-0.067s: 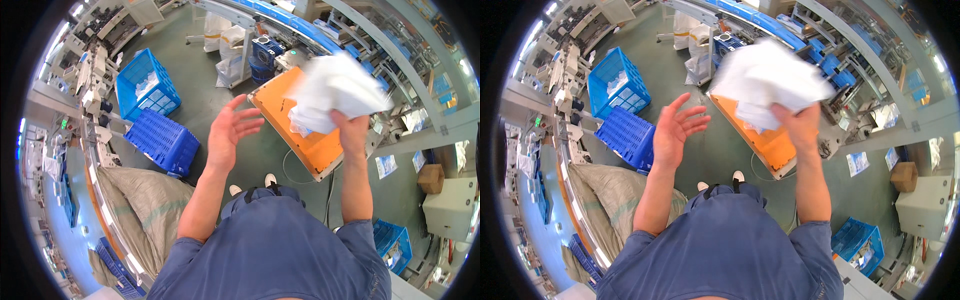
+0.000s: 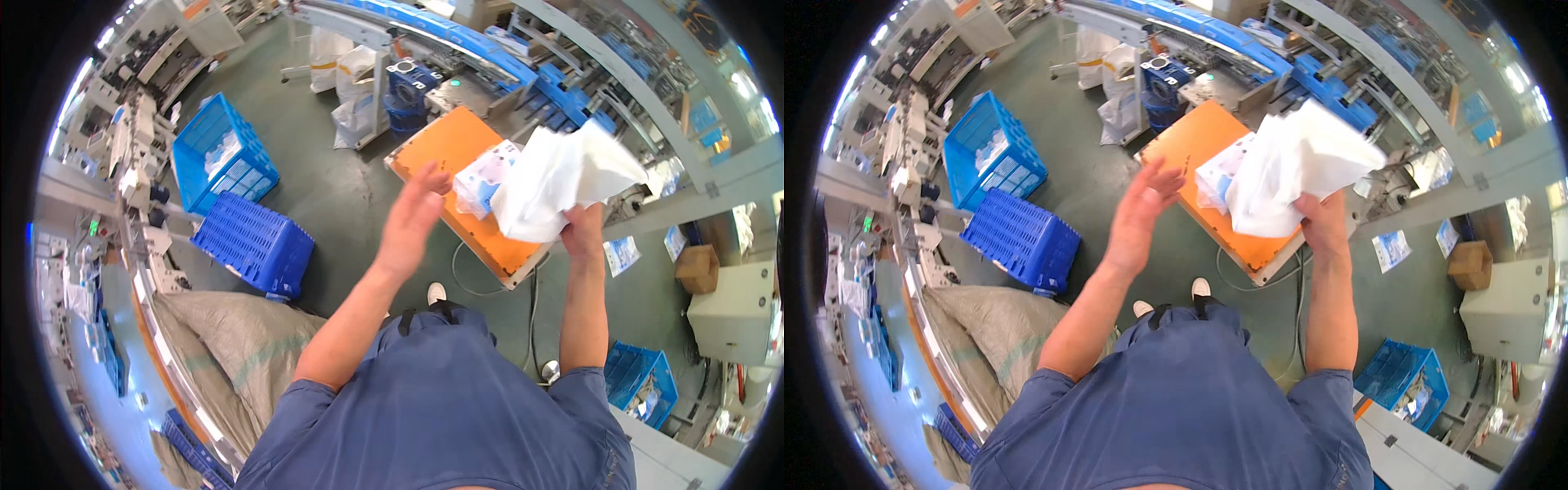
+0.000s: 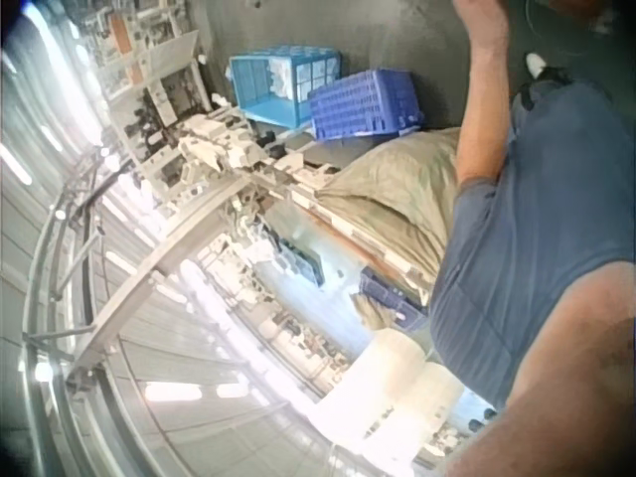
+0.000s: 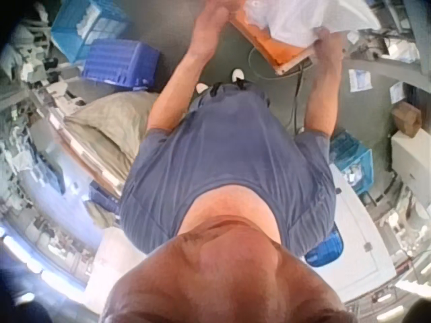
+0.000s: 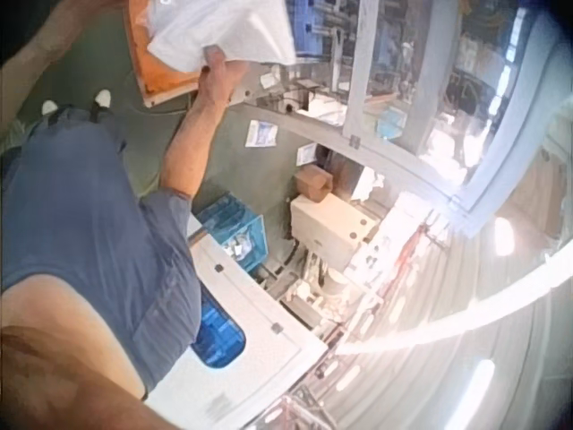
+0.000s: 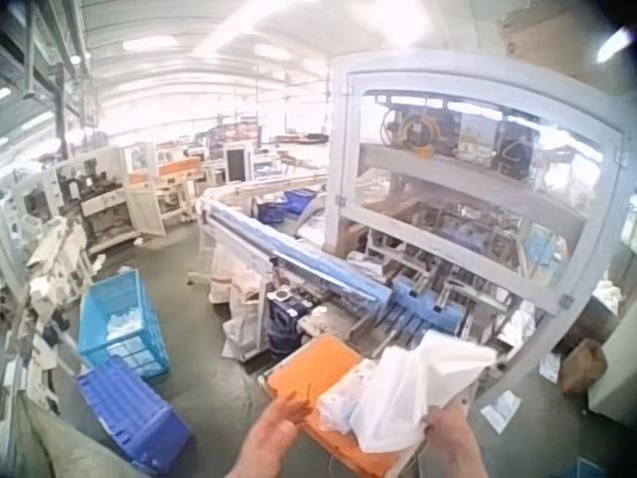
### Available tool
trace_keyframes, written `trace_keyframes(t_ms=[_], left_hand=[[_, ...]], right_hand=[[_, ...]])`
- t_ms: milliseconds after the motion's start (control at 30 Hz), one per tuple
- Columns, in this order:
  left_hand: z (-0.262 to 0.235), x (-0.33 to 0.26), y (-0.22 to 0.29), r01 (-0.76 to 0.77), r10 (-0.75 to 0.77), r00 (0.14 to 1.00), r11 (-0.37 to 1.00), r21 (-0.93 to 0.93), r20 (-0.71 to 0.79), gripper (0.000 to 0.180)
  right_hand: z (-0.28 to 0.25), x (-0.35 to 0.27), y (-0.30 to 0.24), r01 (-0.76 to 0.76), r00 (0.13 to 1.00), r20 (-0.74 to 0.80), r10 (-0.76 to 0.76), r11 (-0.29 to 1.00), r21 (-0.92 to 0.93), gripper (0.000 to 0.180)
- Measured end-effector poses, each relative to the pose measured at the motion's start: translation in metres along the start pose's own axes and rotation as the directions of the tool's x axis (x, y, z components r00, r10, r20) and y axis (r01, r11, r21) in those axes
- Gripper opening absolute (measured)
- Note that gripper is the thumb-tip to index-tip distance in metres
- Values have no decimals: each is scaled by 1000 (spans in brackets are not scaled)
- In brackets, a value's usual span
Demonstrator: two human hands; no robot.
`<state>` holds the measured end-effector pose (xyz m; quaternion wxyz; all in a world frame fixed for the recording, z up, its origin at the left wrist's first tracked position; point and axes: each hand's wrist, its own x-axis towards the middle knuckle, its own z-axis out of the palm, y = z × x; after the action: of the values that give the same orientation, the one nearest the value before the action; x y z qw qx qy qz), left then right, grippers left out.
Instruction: The person walks through a factory floor, briefly interacts with a machine's control panel, and then proceeds to a workstation. They pick up stacks of white folded items, separate them, and place them into a blue plastic basket.
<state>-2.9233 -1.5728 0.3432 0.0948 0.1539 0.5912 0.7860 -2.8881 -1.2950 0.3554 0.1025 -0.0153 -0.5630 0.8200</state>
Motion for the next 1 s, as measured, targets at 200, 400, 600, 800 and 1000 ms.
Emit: trace_keyframes(t_ms=[200, 400, 600, 800, 1000], left_hand=[[79, 6, -47, -103, 104, 980, 995, -16, 169, 106], [129, -3, -68, -37, 35, 999, 979, -200, -15, 108], [162, -5, -77, -140, 154, 952, 988, 69, -264, 86], [178, -15, -109, -78, 151, 950, 963, 259, -273, 91], [163, -7, -99, -94, 136, 977, 967, 239, -166, 109]], right_hand=[[-57, -7, 14, -185, 944, 268, 194, 981, -60, 94], [-75, 43, 13, -206, 751, 593, 290, 957, -207, 95], [-85, 62, 1, -219, 778, 589, 217, 973, -69, 106], [-89, 26, 47, -172, 915, 399, 59, 952, 252, 109], [-113, 14, 33, 14, 942, 335, -19, 1000, 19, 127]])
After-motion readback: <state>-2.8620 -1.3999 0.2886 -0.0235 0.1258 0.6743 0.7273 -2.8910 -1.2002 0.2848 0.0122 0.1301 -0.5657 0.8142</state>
